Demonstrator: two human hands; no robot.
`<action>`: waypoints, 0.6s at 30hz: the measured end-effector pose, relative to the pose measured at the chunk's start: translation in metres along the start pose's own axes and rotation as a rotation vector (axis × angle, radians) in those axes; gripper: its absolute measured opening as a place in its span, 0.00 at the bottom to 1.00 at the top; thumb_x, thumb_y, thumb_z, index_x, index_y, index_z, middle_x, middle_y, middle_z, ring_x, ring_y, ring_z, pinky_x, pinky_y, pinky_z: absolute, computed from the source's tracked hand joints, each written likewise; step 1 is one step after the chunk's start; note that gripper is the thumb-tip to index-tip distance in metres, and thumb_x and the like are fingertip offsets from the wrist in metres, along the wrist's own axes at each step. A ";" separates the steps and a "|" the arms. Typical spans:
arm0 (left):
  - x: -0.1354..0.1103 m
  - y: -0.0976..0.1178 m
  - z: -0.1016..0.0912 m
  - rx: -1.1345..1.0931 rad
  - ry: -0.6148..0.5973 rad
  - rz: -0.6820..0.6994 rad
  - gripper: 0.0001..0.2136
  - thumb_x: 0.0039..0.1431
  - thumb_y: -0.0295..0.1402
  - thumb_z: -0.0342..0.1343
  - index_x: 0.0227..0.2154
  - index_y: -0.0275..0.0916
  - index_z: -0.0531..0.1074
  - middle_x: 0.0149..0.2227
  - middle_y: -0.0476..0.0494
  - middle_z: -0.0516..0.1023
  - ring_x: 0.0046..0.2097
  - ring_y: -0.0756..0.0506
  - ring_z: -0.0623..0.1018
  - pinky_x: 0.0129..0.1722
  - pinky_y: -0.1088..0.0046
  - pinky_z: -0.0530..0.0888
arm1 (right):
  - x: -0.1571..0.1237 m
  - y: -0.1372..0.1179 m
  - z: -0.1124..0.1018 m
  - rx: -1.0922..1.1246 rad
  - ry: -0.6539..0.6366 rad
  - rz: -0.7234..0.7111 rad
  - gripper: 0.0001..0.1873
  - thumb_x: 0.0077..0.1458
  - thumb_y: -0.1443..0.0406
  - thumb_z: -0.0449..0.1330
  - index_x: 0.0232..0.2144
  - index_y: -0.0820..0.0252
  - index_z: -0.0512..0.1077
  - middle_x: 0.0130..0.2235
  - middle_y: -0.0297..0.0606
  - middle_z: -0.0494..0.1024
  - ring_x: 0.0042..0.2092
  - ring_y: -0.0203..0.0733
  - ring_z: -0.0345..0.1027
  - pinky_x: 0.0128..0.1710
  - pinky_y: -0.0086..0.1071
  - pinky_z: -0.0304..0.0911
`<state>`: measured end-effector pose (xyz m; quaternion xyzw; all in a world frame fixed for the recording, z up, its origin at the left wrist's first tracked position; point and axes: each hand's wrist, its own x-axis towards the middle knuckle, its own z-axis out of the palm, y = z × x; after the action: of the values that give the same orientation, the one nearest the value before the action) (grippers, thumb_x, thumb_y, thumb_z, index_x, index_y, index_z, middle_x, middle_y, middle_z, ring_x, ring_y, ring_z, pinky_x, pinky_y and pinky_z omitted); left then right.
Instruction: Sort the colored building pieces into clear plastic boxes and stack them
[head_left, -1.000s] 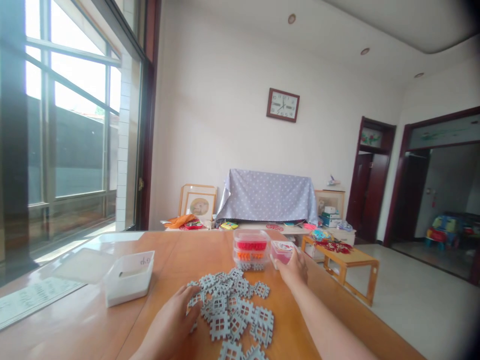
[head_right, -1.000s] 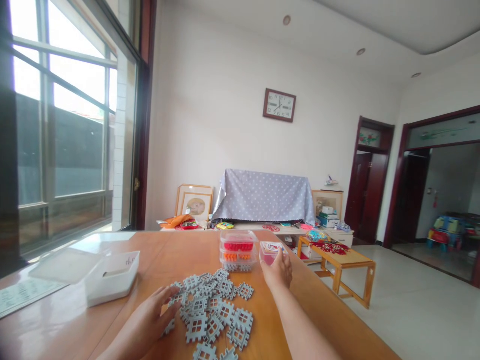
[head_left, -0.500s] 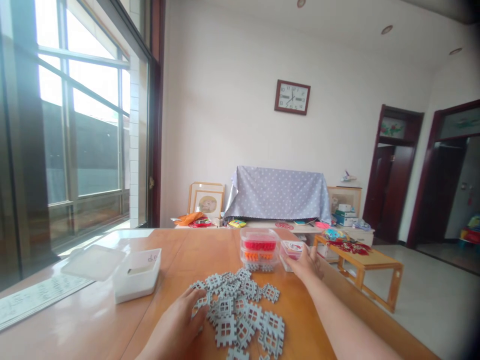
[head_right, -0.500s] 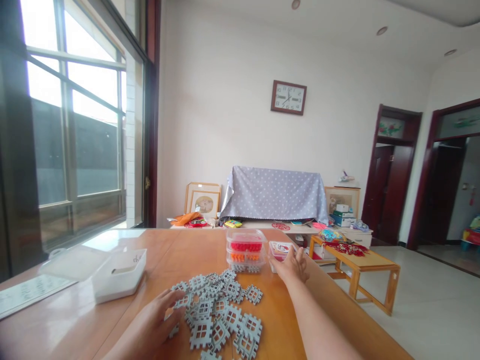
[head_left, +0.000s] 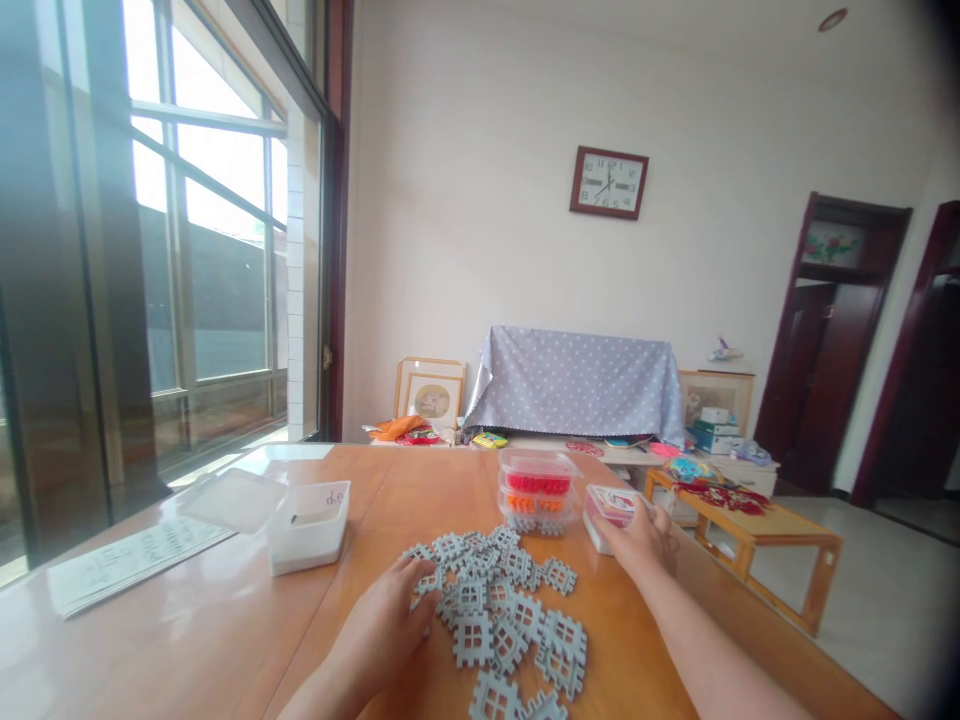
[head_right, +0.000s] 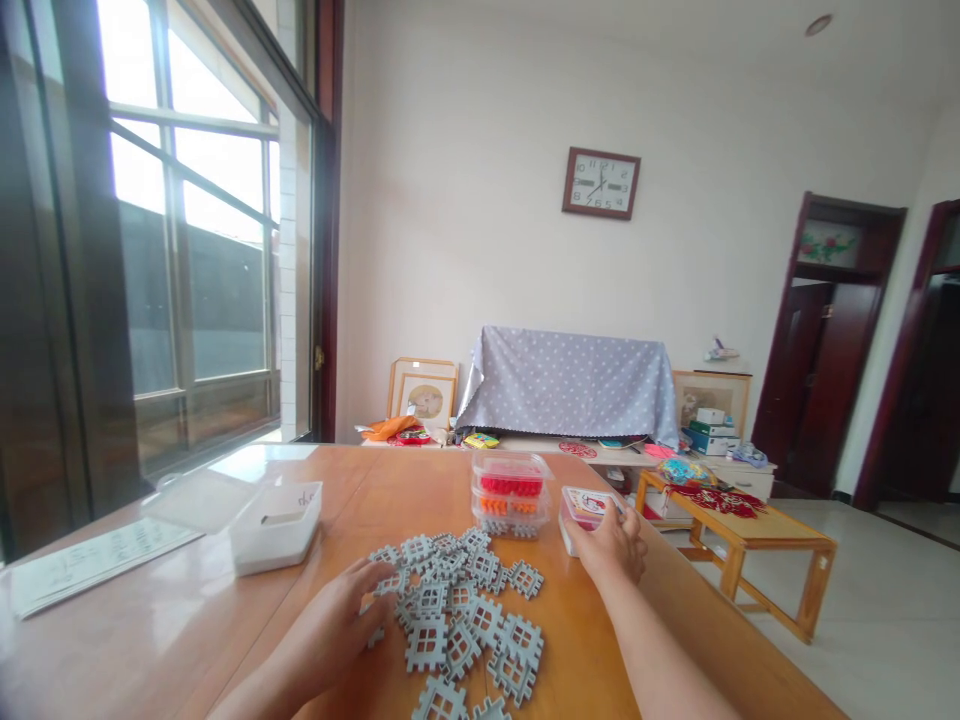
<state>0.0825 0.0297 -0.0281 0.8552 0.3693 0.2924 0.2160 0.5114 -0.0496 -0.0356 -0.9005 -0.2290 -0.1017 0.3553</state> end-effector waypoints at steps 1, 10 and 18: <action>0.000 0.001 0.000 0.002 0.004 0.003 0.15 0.63 0.39 0.49 0.48 0.43 0.75 0.50 0.41 0.78 0.51 0.41 0.76 0.50 0.68 0.70 | -0.002 0.004 -0.004 0.006 -0.006 0.008 0.53 0.40 0.37 0.58 0.66 0.47 0.55 0.69 0.48 0.46 0.57 0.68 0.61 0.53 0.54 0.58; -0.004 0.008 -0.004 -0.018 0.015 0.018 0.14 0.62 0.39 0.50 0.45 0.43 0.75 0.44 0.42 0.80 0.46 0.42 0.78 0.44 0.71 0.70 | -0.036 0.031 -0.061 0.030 0.019 -0.062 0.54 0.44 0.37 0.56 0.68 0.50 0.51 0.63 0.58 0.62 0.63 0.66 0.56 0.57 0.57 0.56; -0.013 0.016 -0.007 -0.144 0.057 0.062 0.19 0.60 0.45 0.54 0.52 0.44 0.72 0.49 0.40 0.79 0.50 0.39 0.77 0.46 0.67 0.72 | -0.120 0.012 -0.112 0.228 0.030 -0.289 0.54 0.44 0.43 0.61 0.70 0.45 0.48 0.64 0.44 0.63 0.64 0.61 0.57 0.60 0.49 0.60</action>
<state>0.0786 0.0108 -0.0175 0.8398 0.3266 0.3491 0.2573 0.4102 -0.1751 -0.0025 -0.8106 -0.3606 -0.1387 0.4401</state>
